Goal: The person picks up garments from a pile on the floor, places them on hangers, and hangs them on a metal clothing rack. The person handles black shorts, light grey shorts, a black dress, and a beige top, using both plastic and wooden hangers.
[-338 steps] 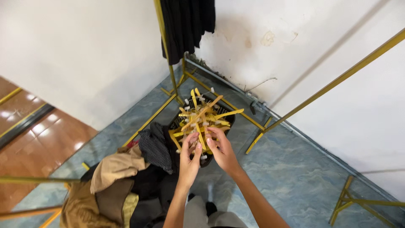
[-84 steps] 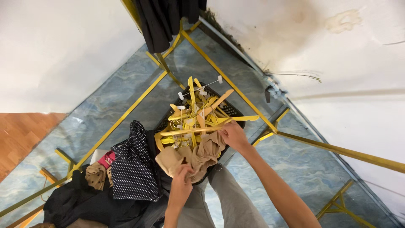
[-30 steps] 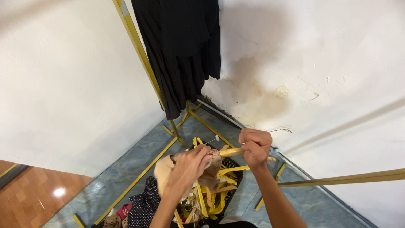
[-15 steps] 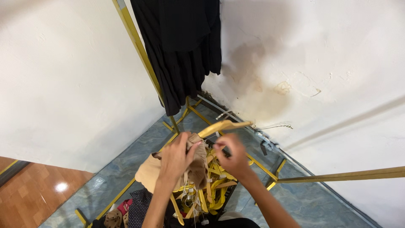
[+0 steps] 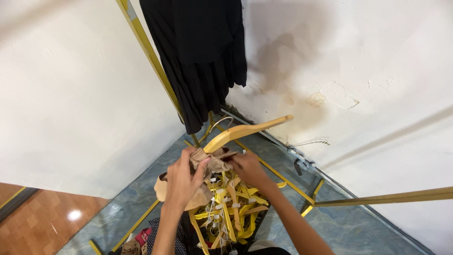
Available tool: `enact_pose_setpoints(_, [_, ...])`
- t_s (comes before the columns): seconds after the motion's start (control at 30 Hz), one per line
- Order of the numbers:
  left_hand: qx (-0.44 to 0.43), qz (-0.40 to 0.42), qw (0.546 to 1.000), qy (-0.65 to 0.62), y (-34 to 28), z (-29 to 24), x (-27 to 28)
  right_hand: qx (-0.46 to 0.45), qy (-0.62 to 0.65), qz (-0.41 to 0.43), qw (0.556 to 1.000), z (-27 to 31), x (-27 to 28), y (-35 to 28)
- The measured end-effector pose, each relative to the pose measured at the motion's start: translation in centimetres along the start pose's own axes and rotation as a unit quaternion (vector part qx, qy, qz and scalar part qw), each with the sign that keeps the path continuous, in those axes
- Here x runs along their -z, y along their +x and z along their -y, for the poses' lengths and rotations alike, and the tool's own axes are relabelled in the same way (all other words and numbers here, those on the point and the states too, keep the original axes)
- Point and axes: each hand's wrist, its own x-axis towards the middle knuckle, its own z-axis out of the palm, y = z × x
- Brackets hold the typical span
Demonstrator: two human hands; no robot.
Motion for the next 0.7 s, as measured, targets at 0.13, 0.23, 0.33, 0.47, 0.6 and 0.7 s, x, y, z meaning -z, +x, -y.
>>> enact_pose_setpoints(0.13, [0.061,0.034,0.997,0.021,-0.8,2.7,0.4,0.045,0.085,-0.079,0.992,-3.1,2.1,1.3])
enact_pose_setpoints(0.23, [0.065,0.011,0.997,0.04,-1.8,4.1,1.2,-0.047,0.152,-0.074,0.985,-5.7,3.4,1.5])
enact_pose_setpoints(0.33, [-0.005,-0.047,0.995,0.09,-2.5,4.8,1.8,-0.039,0.157,-0.103,0.981,-8.2,4.7,1.8])
enact_pose_setpoints(0.47, [-0.048,-0.064,0.991,0.108,-3.4,5.0,2.0,-0.058,0.135,-0.119,0.982,-9.8,6.5,2.2])
enact_pose_setpoints(0.6, [-0.086,-0.022,0.981,0.169,-3.5,5.6,1.5,-0.01,0.134,-0.136,0.982,-9.3,9.0,2.0])
enact_pose_setpoints(0.7, [-0.124,-0.063,0.972,0.19,-3.8,6.2,1.3,-0.022,0.134,-0.11,0.985,-8.5,10.2,1.6])
